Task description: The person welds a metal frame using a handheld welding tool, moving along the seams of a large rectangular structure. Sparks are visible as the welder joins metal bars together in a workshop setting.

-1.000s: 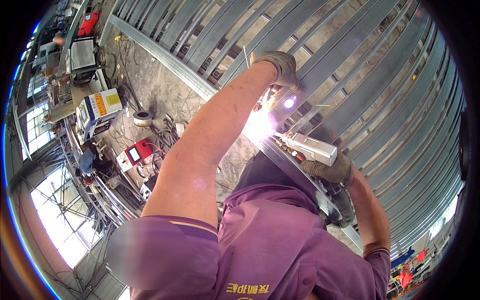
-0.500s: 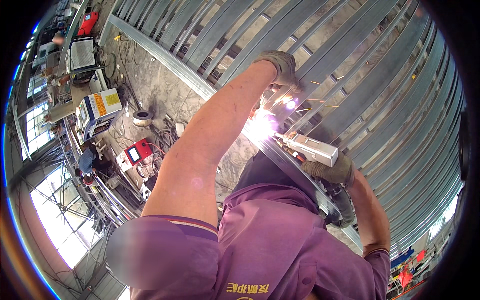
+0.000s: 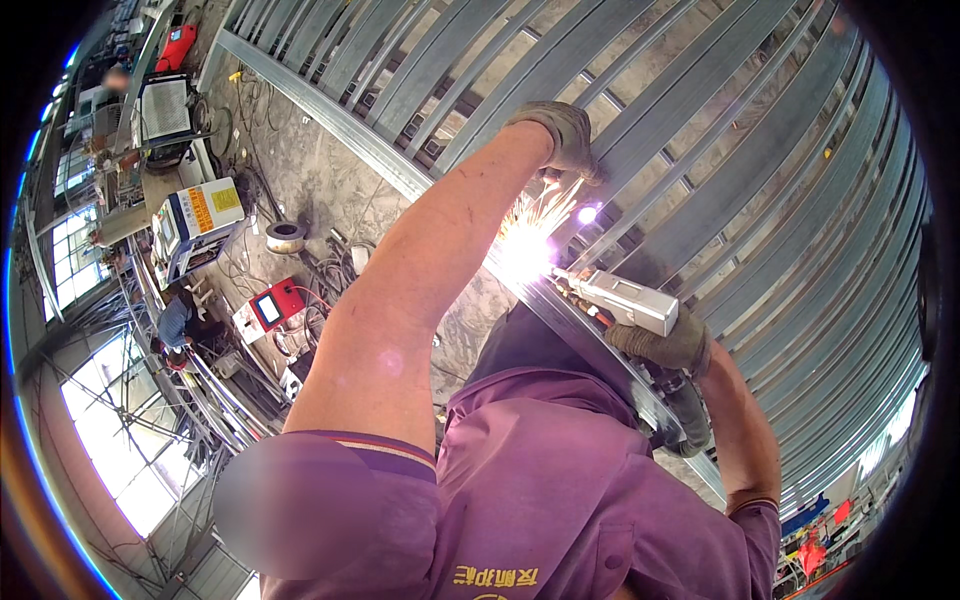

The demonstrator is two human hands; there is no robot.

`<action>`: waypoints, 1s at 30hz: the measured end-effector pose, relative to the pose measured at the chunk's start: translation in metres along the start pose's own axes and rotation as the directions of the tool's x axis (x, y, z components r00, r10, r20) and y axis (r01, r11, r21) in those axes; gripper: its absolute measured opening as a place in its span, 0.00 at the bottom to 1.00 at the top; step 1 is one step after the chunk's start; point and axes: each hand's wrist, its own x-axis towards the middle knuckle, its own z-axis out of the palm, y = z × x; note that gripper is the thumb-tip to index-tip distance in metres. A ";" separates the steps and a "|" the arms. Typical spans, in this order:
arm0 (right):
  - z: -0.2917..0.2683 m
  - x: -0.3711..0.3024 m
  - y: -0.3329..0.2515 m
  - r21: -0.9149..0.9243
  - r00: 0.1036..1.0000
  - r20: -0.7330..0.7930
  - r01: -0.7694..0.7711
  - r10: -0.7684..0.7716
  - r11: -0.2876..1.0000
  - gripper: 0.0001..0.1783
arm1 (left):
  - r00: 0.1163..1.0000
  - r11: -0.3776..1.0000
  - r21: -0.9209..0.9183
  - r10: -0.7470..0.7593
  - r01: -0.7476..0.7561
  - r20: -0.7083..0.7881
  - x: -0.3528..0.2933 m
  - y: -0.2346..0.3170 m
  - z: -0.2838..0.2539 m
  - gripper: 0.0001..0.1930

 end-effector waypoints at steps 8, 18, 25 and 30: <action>0.000 -0.001 0.004 0.011 1.000 0.009 0.028 -0.028 1.000 0.34 | 1.000 0.999 -0.052 -0.006 0.007 0.012 -0.003 0.001 0.000 0.30; 0.000 -0.004 0.004 0.015 1.000 0.012 -0.010 0.010 1.000 0.35 | 1.000 0.998 -0.061 0.011 -0.010 0.020 0.002 -0.003 0.002 0.29; -0.001 -0.006 0.006 0.015 0.999 0.033 0.004 -0.004 1.000 0.34 | 1.000 0.999 -0.052 0.010 -0.009 0.003 0.004 -0.004 0.003 0.28; -0.001 -0.008 0.002 0.051 0.998 0.052 -0.031 0.029 0.998 0.34 | 1.000 0.999 -0.038 0.020 -0.020 0.009 0.002 -0.004 0.002 0.29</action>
